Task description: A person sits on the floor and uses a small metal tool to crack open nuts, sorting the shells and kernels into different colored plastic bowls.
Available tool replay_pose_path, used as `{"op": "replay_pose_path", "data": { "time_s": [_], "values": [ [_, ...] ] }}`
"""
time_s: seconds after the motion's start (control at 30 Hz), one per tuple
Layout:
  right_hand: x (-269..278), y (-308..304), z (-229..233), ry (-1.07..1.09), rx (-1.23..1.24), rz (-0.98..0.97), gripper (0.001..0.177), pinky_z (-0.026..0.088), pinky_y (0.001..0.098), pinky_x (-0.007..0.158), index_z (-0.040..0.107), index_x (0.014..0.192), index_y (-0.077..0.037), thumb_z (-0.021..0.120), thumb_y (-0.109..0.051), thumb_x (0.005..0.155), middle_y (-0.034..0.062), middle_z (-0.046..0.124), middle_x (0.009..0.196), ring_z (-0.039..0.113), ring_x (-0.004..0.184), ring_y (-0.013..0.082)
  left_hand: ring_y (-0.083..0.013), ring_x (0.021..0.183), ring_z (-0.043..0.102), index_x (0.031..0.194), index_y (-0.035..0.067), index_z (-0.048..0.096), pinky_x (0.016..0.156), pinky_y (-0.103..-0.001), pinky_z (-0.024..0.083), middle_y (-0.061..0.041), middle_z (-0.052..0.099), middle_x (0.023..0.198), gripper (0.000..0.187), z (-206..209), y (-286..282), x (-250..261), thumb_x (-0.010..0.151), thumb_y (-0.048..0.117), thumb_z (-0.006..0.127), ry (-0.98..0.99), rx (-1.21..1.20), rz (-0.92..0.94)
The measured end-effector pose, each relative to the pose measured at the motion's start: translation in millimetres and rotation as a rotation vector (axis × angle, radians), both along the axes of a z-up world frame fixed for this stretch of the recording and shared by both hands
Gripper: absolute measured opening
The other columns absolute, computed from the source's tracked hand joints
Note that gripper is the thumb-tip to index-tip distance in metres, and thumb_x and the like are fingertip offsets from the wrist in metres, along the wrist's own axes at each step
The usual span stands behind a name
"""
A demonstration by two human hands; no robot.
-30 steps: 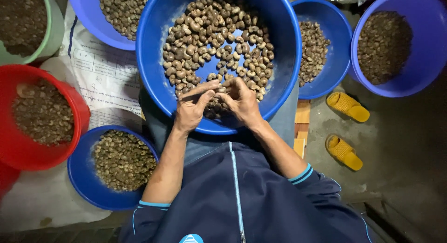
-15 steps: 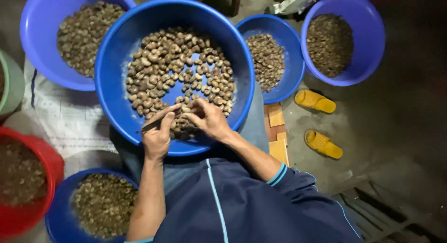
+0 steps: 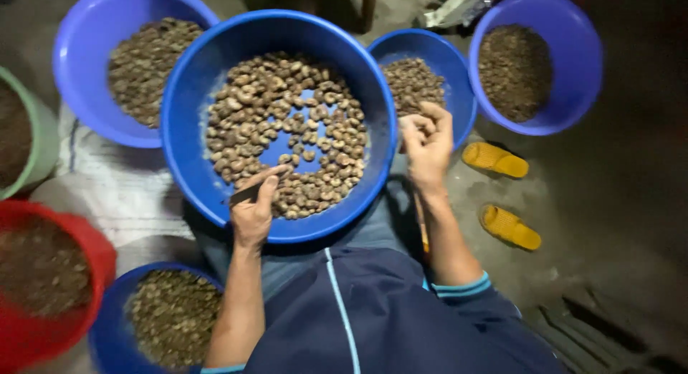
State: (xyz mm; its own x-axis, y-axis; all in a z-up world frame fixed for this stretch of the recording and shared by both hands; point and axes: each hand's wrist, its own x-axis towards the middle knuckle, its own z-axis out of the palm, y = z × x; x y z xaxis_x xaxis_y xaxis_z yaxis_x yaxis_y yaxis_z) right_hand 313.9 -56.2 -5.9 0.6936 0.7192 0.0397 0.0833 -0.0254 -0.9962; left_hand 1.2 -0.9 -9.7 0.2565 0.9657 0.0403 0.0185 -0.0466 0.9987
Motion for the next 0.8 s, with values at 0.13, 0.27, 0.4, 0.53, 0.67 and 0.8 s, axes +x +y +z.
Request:
{"op": "replay_pose_path", "data": {
  "time_s": [0.13, 0.27, 0.4, 0.53, 0.67, 0.8],
  "values": [
    [-57, -3, 99, 0.162, -0.021, 0.254, 0.019, 0.059, 0.0291, 0.065, 0.061, 0.114, 0.000, 0.069, -0.007, 0.099, 0.0168, 0.072, 0.091, 0.067, 0.067, 0.0183, -0.0231, 0.100, 0.073, 0.108, 0.003, 0.079, 0.093, -0.041, 0.056, -0.017, 0.079, 0.101, 0.018, -25, -3, -8, 0.102, 0.011, 0.065, 0.042, -0.006, 0.003],
    [-96, -4, 195, 0.423, 0.197, 1.243, 0.013, 0.062, 0.0380, 0.078, 0.069, 0.103, -0.002, 0.070, -0.013, 0.094, 0.0139, 0.073, 0.094, 0.074, 0.080, 0.0265, -0.0159, 0.093, 0.067, 0.113, 0.002, 0.076, 0.088, -0.030, 0.053, -0.009, 0.077, 0.104, 0.020, 3, -2, -3, 0.101, 0.009, 0.062, 0.022, -0.090, -0.025],
    [-123, -6, 220, 0.833, 0.648, 1.936, 0.027, 0.049, 0.0539, 0.077, 0.045, 0.084, 0.003, 0.037, -0.010, 0.106, 0.0248, 0.051, 0.094, 0.051, 0.081, 0.0490, -0.0138, 0.088, 0.066, 0.112, 0.002, 0.076, 0.080, -0.024, 0.053, -0.005, 0.075, 0.104, 0.020, 15, -2, 1, 0.099, 0.006, 0.062, 0.071, -0.097, 0.014],
    [-123, -19, 209, 0.885, 0.675, 1.964, 0.032, 0.050, 0.0597, 0.083, 0.044, 0.084, 0.003, 0.035, -0.014, 0.110, 0.0273, 0.051, 0.093, 0.051, 0.083, 0.0538, -0.0104, 0.082, 0.063, 0.111, 0.003, 0.076, 0.074, -0.022, 0.052, -0.002, 0.075, 0.102, 0.019, 14, -4, 1, 0.099, 0.009, 0.063, 0.063, -0.140, 0.063],
    [-124, -25, 208, 0.987, 0.736, 1.891, 0.039, 0.051, 0.0655, 0.082, 0.041, 0.081, 0.002, 0.034, -0.014, 0.116, 0.0273, 0.044, 0.083, 0.045, 0.075, 0.0547, -0.0108, 0.085, 0.062, 0.115, 0.003, 0.074, 0.076, -0.022, 0.050, -0.002, 0.073, 0.100, 0.020, 4, -4, 0, 0.101, 0.006, 0.060, -0.060, -0.223, 0.003],
    [-125, -29, 210, 1.090, 0.714, 1.826, 0.039, 0.047, 0.0600, 0.069, 0.041, 0.075, 0.002, 0.040, -0.005, 0.113, 0.0236, 0.041, 0.077, 0.038, 0.063, 0.0463, -0.0144, 0.096, 0.072, 0.114, 0.002, 0.073, 0.087, -0.024, 0.058, -0.006, 0.076, 0.111, 0.019, 9, -3, 1, 0.100, 0.004, 0.061, -0.114, -0.188, -0.006]
  ]
}}
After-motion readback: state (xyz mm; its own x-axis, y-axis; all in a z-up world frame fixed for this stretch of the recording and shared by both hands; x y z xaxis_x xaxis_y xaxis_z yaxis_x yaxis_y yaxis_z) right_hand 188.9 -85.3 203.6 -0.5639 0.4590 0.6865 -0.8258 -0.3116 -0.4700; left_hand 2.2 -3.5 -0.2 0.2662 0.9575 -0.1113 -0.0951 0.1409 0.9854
